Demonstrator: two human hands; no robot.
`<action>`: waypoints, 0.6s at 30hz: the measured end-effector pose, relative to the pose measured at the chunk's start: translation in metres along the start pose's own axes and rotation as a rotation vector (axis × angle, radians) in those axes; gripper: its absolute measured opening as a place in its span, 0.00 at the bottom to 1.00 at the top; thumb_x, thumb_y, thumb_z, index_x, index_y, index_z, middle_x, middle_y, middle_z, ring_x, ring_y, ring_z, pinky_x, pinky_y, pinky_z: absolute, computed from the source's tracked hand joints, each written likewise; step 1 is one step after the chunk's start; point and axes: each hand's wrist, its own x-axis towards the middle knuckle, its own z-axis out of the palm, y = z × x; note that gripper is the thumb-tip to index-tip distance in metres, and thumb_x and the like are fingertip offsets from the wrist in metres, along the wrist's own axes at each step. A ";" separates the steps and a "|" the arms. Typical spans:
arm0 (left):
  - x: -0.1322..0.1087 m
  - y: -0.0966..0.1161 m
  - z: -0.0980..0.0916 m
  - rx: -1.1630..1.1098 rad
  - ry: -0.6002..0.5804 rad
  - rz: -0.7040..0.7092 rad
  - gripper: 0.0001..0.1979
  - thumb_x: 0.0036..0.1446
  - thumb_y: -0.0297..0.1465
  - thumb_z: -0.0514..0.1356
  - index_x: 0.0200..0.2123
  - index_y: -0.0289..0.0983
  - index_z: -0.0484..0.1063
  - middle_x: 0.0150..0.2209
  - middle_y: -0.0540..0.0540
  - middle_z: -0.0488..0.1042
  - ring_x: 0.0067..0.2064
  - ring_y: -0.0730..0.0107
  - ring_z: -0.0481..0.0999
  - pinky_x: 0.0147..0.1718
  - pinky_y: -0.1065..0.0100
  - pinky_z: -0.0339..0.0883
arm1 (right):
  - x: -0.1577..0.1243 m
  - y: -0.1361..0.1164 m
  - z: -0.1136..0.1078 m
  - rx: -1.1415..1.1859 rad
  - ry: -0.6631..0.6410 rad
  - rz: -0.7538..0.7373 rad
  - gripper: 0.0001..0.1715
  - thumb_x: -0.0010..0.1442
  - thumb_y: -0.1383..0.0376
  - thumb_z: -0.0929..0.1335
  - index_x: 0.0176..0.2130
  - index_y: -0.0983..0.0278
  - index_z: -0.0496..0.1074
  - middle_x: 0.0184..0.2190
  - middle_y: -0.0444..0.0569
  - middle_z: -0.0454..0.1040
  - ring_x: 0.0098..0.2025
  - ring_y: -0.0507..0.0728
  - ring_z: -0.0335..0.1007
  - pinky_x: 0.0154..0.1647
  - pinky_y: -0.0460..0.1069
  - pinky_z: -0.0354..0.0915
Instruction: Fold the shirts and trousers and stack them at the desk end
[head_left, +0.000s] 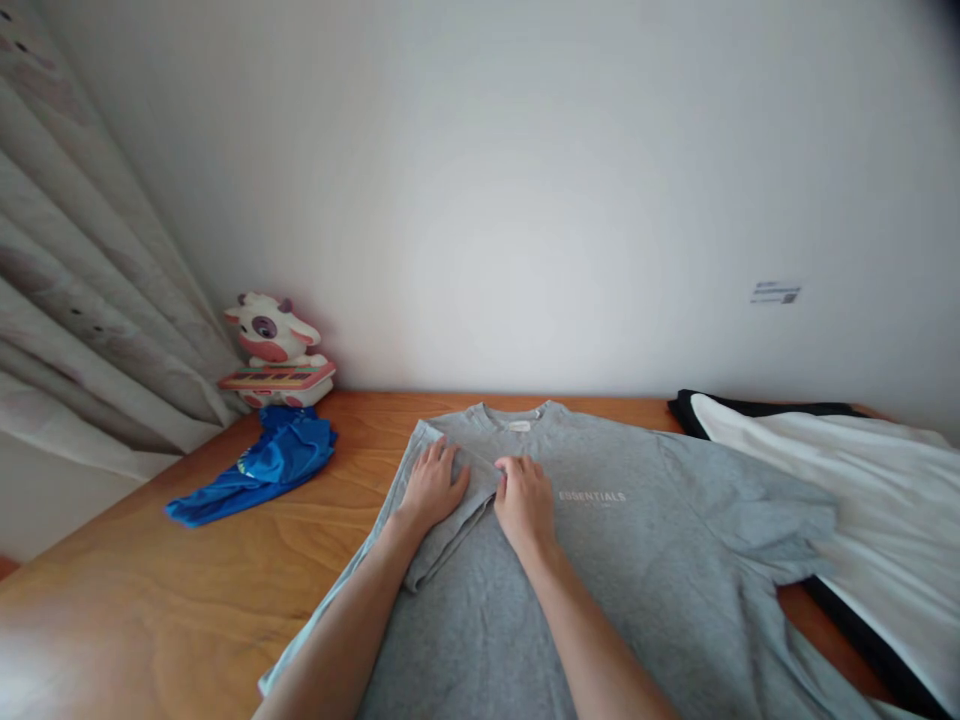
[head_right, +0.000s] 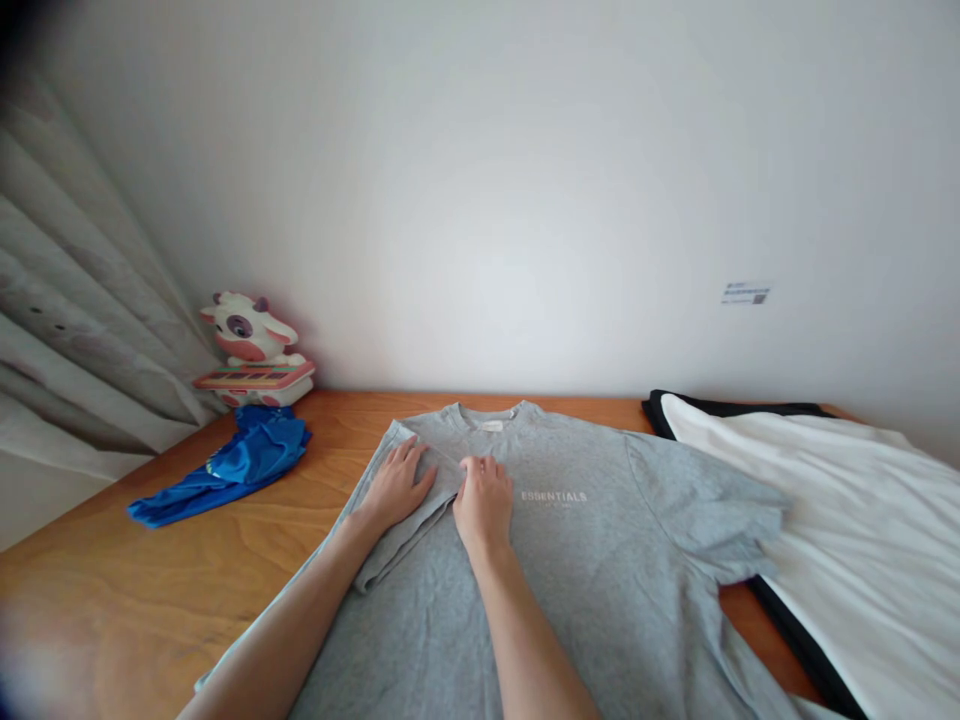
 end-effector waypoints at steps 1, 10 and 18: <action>0.000 0.000 -0.002 -0.017 0.008 0.036 0.22 0.68 0.38 0.53 0.60 0.34 0.69 0.65 0.34 0.67 0.66 0.50 0.68 0.64 0.53 0.61 | 0.000 -0.003 -0.003 0.001 -0.005 -0.022 0.15 0.64 0.73 0.62 0.46 0.62 0.74 0.45 0.55 0.77 0.48 0.63 0.71 0.47 0.54 0.61; 0.002 -0.011 0.012 0.022 -0.125 0.213 0.28 0.71 0.41 0.49 0.67 0.32 0.62 0.71 0.32 0.59 0.72 0.50 0.56 0.69 0.47 0.51 | -0.009 -0.013 -0.001 0.017 -0.128 -0.126 0.10 0.63 0.67 0.69 0.45 0.61 0.76 0.45 0.52 0.76 0.49 0.62 0.71 0.48 0.54 0.63; 0.002 -0.012 0.011 -0.015 -0.098 0.212 0.28 0.71 0.44 0.49 0.67 0.34 0.64 0.70 0.33 0.60 0.72 0.50 0.58 0.69 0.46 0.52 | -0.011 -0.009 0.001 0.024 -0.147 -0.101 0.10 0.64 0.66 0.68 0.46 0.61 0.76 0.46 0.51 0.75 0.50 0.61 0.70 0.51 0.54 0.63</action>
